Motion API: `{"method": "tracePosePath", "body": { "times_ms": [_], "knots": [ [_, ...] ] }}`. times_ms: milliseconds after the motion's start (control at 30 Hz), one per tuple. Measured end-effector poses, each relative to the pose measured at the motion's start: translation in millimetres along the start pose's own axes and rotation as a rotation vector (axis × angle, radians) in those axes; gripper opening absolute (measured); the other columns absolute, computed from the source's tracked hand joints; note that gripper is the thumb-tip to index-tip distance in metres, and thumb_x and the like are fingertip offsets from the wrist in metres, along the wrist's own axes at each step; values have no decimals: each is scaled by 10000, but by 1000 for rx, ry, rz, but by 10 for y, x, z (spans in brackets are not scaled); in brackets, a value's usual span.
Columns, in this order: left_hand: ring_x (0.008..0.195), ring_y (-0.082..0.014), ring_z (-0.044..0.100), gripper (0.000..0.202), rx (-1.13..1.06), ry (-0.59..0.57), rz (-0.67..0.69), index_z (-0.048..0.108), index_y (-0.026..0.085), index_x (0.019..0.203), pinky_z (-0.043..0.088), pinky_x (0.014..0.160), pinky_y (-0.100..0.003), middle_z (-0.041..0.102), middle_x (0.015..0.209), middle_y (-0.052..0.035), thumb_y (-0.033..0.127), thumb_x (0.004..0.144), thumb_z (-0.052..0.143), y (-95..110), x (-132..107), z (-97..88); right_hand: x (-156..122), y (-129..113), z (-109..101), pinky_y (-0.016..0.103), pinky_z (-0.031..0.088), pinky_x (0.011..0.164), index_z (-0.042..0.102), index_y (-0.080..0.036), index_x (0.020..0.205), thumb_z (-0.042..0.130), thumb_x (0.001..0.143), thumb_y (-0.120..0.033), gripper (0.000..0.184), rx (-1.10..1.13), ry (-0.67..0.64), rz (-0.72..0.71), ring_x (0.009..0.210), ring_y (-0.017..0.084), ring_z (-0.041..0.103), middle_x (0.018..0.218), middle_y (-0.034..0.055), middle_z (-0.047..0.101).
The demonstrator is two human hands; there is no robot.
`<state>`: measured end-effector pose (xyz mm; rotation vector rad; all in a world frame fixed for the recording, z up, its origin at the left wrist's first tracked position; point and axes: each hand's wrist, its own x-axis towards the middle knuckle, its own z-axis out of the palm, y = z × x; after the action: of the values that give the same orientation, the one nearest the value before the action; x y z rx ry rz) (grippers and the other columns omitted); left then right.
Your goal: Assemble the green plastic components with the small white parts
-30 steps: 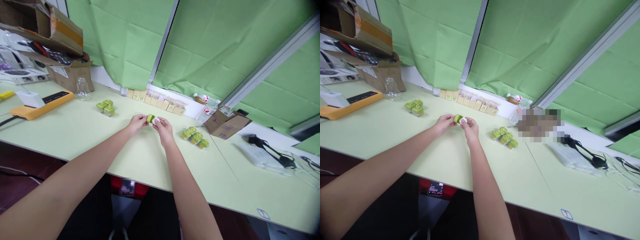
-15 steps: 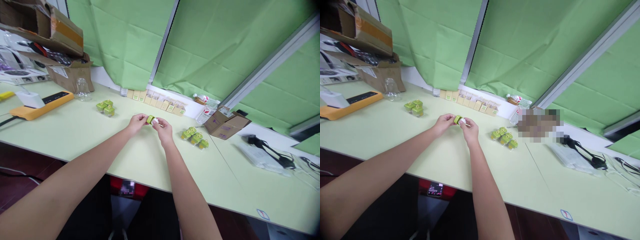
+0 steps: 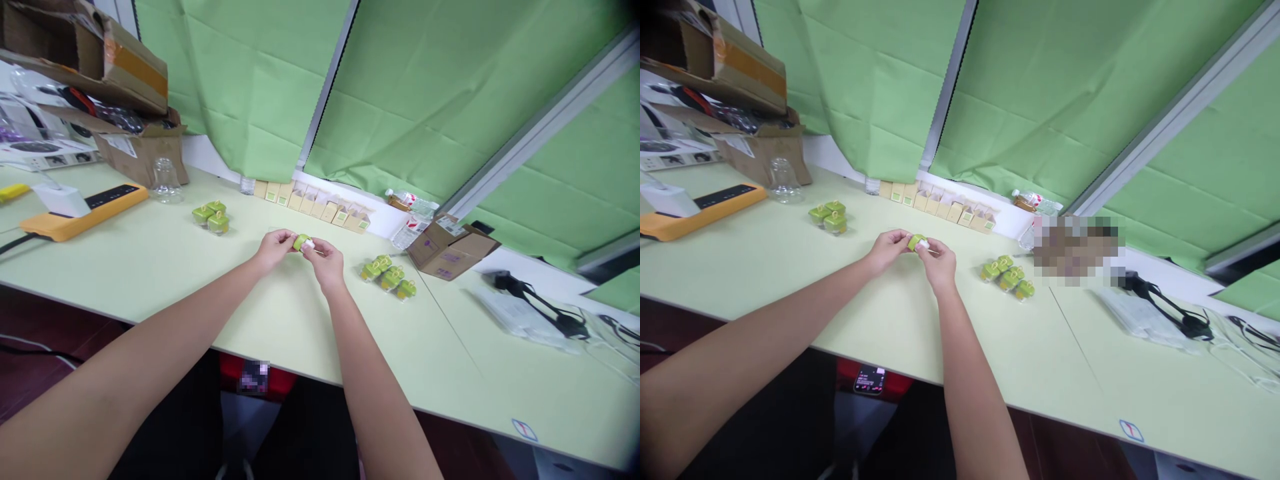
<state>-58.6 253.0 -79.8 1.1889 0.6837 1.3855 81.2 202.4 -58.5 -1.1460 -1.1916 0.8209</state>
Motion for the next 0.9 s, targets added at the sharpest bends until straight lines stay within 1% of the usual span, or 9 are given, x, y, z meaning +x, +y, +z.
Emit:
{"method": "tracePosePath", "body": {
  "times_ms": [133,233,333,433,533,767,900],
  "knots": [
    [791,-159,649,288,-27,15,-25,689,123,790,565,864,-376,686,784,-40,393,726,770,-5,-1,14,-38,-22,29,320,571,739,636,-199,1032,804,645,-480,507,-90,63,-41,752,164,680,943,52,731],
    [797,-158,646,295,-55,17,-52,683,118,785,564,886,-399,682,791,-41,394,729,774,13,-13,28,-82,-59,50,288,554,697,601,-230,991,765,687,-498,438,-158,78,-92,721,155,676,929,29,724],
    [791,-154,644,290,-75,19,-84,680,117,782,559,903,-412,679,798,-41,385,731,777,39,-32,43,-113,-99,59,270,537,666,601,-237,942,726,726,-503,365,-200,77,-125,716,155,676,954,24,717],
    [786,-153,645,283,-90,16,-96,676,119,779,558,904,-412,675,798,-37,378,731,779,47,-41,49,-127,-124,62,273,538,669,622,-236,949,703,754,-491,331,-218,74,-146,727,161,682,967,25,717],
    [777,-152,643,285,-92,15,-99,669,122,765,559,898,-410,670,783,-34,379,724,785,34,-37,43,-130,-120,72,285,548,684,647,-229,945,705,754,-482,322,-230,84,-154,721,166,685,953,27,726],
    [737,-142,630,289,-67,26,-71,659,130,750,562,876,-405,660,748,-23,388,723,787,-6,-43,17,-117,-34,116,294,559,696,687,-215,945,681,775,-492,325,-224,92,-170,740,178,700,931,42,742],
    [736,-142,629,278,-67,17,-74,661,130,747,560,871,-401,659,747,-24,378,726,786,-10,-37,14,-112,-10,118,302,561,718,677,-222,924,696,762,-499,322,-229,108,-170,745,177,698,925,40,747]
  ]
}}
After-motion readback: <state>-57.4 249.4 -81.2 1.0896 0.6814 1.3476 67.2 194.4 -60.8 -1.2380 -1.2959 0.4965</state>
